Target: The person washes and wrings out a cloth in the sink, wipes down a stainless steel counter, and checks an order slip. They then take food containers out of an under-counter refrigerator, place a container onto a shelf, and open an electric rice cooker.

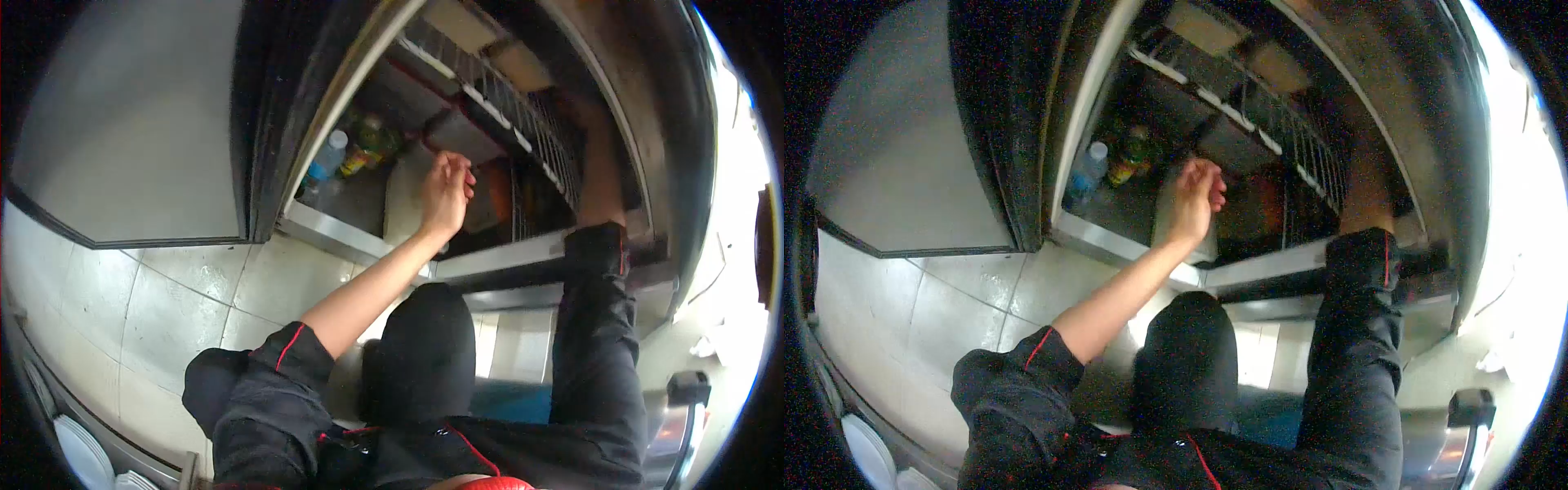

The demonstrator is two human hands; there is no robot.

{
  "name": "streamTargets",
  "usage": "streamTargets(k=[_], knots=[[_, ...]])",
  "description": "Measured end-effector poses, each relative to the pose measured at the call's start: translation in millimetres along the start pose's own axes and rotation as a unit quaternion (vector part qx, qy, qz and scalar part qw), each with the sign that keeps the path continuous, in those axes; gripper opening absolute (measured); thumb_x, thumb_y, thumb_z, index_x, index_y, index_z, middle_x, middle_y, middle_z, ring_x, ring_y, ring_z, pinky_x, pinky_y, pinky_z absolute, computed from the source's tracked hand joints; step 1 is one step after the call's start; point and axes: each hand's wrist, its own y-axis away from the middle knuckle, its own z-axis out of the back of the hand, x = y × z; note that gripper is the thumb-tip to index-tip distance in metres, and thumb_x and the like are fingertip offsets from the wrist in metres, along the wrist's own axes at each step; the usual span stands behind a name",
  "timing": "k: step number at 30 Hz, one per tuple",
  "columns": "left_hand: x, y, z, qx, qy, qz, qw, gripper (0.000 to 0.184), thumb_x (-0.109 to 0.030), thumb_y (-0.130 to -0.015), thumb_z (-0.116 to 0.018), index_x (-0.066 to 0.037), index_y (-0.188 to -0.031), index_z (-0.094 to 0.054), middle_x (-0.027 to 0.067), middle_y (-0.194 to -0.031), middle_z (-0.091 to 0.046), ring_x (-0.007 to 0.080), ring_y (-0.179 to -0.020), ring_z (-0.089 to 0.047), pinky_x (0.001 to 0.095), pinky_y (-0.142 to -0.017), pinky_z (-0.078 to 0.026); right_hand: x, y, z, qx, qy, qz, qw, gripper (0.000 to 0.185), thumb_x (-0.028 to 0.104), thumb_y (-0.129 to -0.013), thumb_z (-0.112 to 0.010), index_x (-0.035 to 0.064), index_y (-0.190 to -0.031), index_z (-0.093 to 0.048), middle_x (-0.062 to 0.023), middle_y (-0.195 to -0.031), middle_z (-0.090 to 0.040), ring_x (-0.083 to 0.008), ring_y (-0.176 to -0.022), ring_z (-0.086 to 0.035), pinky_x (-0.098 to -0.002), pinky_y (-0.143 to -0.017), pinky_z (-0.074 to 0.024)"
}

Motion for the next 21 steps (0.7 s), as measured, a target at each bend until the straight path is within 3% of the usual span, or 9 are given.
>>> streamTargets(k=[5, 8, 9, 11, 14, 16, 18, 19, 21], knots=[[38, -10, 56, -0.073, -0.337, -0.213, 0.914, 0.017, -0.019, -0.087, -0.048, -0.004, -0.082, -0.054, 0.014, -0.073, -0.06, 0.0295, -0.067, -0.06, 0.0362, -0.058, -0.046, 23, 32, 13, -0.022, -0.049, -0.015, 0.998, 0.025, 0.015, -0.081, -0.051, 0.0065, -0.101, -0.063, -0.0078, -0.1, -0.062, -0.0233, -0.086, -0.059, -0.0331, -0.076, -0.0457], [59, -9, 102, -0.022, -0.54, -0.007, 0.841, 0.025, -0.025, -0.082, -0.053, -0.001, -0.089, -0.059, 0.0214, -0.086, -0.062, 0.0382, -0.082, -0.059, 0.0443, -0.07, -0.046, 110, 121, 22, -0.301, -0.049, 0.059, 0.951, 0.016, 0.002, -0.075, -0.053, 0.0057, -0.087, -0.063, -0.0103, -0.079, -0.062, -0.0259, -0.067, -0.058, -0.0324, -0.059, -0.0469], [82, -10, 121, 0.033, -0.593, 0.018, 0.804, 0.029, -0.028, -0.082, -0.054, -0.001, -0.091, -0.06, 0.021, -0.089, -0.062, 0.0378, -0.084, -0.059, 0.0442, -0.073, -0.046, 112, 144, 6, -0.305, -0.152, 0.271, 0.9, 0.015, -0.002, -0.072, -0.053, 0.0042, -0.082, -0.061, -0.0088, -0.07, -0.058, -0.0237, -0.064, -0.056, -0.0317, -0.052, -0.0449], [95, -6, 131, 0.056, -0.621, 0.045, 0.78, 0.036, -0.032, -0.081, -0.056, 0.001, -0.096, -0.06, 0.0206, -0.094, -0.063, 0.0369, -0.089, -0.059, 0.0431, -0.078, -0.046, 128, 189, -30, -0.056, -0.226, 0.171, 0.957, 0.005, -0.002, -0.068, -0.054, 0.0022, -0.068, -0.056, -0.0124, -0.07, -0.059, -0.03, -0.061, -0.056, -0.0366, -0.052, -0.0462], [91, 8, 127, 0.022, -0.581, 0.11, 0.806, 0.056, -0.042, -0.079, -0.059, 0.005, -0.109, -0.055, 0.0239, -0.108, -0.058, 0.0359, -0.104, -0.054, 0.04, -0.09, -0.042, 94, 225, -150, 0.12, -0.146, -0.056, 0.98, 0.017, 0.009, -0.08, -0.055, 0.0044, -0.096, -0.058, -0.0138, -0.079, -0.054, -0.0363, -0.07, -0.053, -0.0416, -0.058, -0.0464], [107, 11, 135, 0.007, -0.614, 0.136, 0.778, 0.066, -0.045, -0.076, -0.061, 0.006, -0.116, -0.048, 0.0263, -0.115, -0.052, 0.0374, -0.108, -0.051, 0.0411, -0.092, -0.04, 65, 234, -209, 0.381, -0.205, -0.287, 0.855, 0.027, 0.016, -0.083, -0.055, 0.0038, -0.108, -0.053, -0.0175, -0.101, -0.051, -0.0366, -0.091, -0.052, -0.0472, -0.069, -0.0481], [120, -2, 155, 0.109, -0.585, 0.258, 0.761, 0.085, -0.049, -0.072, -0.063, 0.009, -0.127, -0.034, 0.0275, -0.129, -0.04, 0.0409, -0.116, -0.043, 0.0437, -0.097, -0.035, 76, 222, -211, 0.41, -0.429, -0.552, 0.586, 0.038, 0.02, -0.085, -0.055, 0.0033, -0.119, -0.047, -0.0203, -0.12, -0.044, -0.0368, -0.109, -0.048, -0.0529, -0.08, -0.0483], [119, 5, 154, 0.043, -0.615, 0.179, 0.767, 0.068, -0.041, -0.073, -0.063, 0.002, -0.12, -0.04, 0.0233, -0.121, -0.047, 0.0379, -0.108, -0.049, 0.042, -0.091, -0.041, 83, 219, -210, 0.397, -0.48, -0.552, 0.554, 0.04, 0.018, -0.085, -0.054, 0.004, -0.121, -0.045, -0.0195, -0.124, -0.041, -0.0376, -0.113, -0.043, -0.0564, -0.081, -0.046], [102, -5, 166, -0.03, -0.371, 0.262, 0.89, 0.048, -0.029, -0.072, -0.061, -0.009, -0.11, -0.04, 0.0174, -0.106, -0.051, 0.0337, -0.099, -0.051, 0.0458, -0.082, -0.046, 88, 226, -200, 0.368, -0.571, -0.548, 0.488, 0.043, 0.014, -0.085, -0.053, 0.0053, -0.126, -0.04, -0.0178, -0.131, -0.033, -0.0391, -0.122, -0.034, -0.0635, -0.085, -0.0414]])
